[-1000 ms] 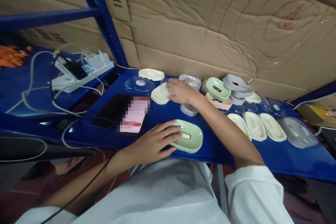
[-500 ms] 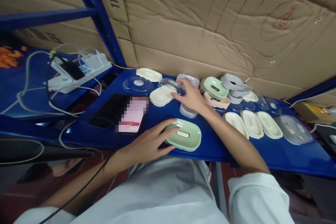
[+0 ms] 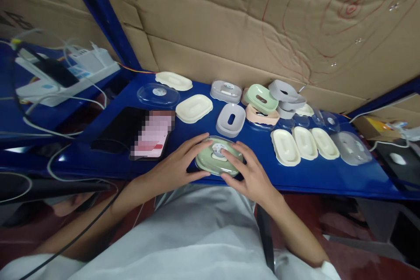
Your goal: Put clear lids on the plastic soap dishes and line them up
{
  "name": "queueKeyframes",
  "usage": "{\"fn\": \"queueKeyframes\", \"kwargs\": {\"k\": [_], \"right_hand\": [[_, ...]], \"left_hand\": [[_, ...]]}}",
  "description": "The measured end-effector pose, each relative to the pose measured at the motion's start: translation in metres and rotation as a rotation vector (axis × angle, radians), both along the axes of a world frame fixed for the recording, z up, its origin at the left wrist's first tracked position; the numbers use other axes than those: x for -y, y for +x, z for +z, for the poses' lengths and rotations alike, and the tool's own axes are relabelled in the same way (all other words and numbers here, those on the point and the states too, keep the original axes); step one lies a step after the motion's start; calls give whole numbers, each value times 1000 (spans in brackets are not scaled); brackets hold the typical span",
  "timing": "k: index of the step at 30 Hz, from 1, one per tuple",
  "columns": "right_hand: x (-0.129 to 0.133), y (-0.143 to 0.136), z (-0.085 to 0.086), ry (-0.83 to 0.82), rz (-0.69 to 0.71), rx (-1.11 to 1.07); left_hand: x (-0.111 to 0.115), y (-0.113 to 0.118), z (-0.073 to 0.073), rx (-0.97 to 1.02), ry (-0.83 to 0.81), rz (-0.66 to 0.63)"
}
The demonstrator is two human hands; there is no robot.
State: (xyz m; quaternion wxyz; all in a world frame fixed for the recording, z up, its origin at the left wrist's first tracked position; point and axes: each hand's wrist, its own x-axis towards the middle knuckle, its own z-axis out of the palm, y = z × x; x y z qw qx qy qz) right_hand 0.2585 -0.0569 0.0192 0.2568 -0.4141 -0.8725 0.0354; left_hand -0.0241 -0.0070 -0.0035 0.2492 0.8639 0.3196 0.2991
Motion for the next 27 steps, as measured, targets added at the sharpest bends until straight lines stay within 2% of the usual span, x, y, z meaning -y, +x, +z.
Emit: {"fn": "queueKeyframes", "kwargs": {"k": [5, 13, 22, 27], "right_hand": [[-9, 2, -6, 59, 88, 18], [-1, 0, -13, 50, -2, 88], [7, -3, -13, 5, -49, -5], [12, -6, -13, 34, -63, -41]], "left_hand": [[0, 0, 2, -17, -15, 15], [0, 0, 3, -17, 19, 8], [0, 1, -4, -48, 76, 14], [1, 0, 1, -48, 49, 11]]}}
